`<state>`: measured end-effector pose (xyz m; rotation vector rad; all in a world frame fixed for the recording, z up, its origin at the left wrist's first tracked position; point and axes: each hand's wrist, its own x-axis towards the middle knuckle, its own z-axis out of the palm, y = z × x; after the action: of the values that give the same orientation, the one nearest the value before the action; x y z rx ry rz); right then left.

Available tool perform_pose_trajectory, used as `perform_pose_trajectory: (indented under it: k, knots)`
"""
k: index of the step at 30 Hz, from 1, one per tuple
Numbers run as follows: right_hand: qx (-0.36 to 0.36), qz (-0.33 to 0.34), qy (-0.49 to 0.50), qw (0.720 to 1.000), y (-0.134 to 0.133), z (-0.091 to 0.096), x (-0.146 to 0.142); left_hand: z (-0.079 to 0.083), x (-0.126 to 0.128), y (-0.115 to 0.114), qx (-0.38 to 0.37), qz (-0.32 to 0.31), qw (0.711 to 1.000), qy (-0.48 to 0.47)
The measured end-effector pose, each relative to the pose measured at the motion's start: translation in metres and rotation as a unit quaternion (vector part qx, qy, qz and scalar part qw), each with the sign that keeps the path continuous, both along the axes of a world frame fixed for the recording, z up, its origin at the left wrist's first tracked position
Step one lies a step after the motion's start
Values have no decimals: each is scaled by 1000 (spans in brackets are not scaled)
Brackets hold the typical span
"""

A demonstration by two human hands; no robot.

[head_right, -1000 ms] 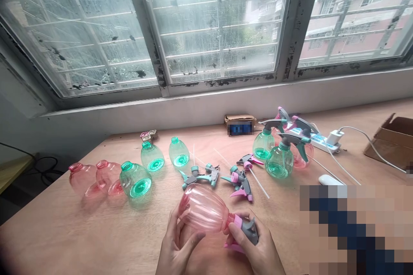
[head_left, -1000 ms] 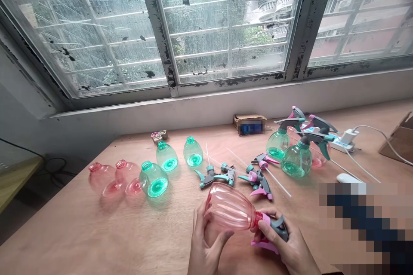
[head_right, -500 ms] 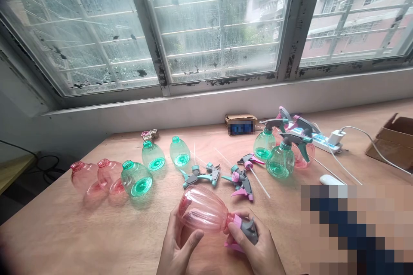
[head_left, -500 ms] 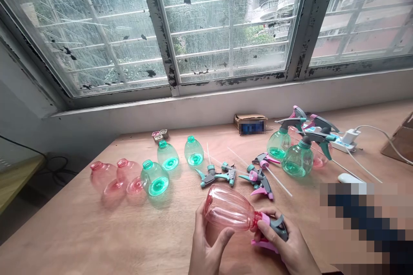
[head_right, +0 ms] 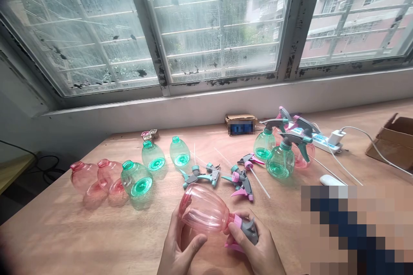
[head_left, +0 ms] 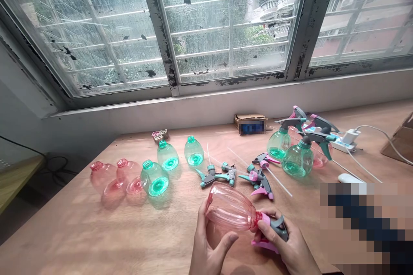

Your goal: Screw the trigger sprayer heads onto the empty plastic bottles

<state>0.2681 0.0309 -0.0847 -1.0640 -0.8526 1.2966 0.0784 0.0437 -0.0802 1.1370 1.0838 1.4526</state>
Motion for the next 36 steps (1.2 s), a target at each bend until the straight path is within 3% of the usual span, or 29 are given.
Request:
perform_pose_trajectory:
  k: [9, 23, 36]
  knots:
    - [-27, -2, 17, 999, -2, 3, -3, 9, 2, -2, -10, -6, 1000, -8]
    - [-28, -18, 22, 999, -1, 2, -1, -3, -1, 3, -14, 33, 999, 19]
    - [-37, -4, 36, 999, -3, 10, -4, -6, -3, 2, -5, 15, 1000, 5]
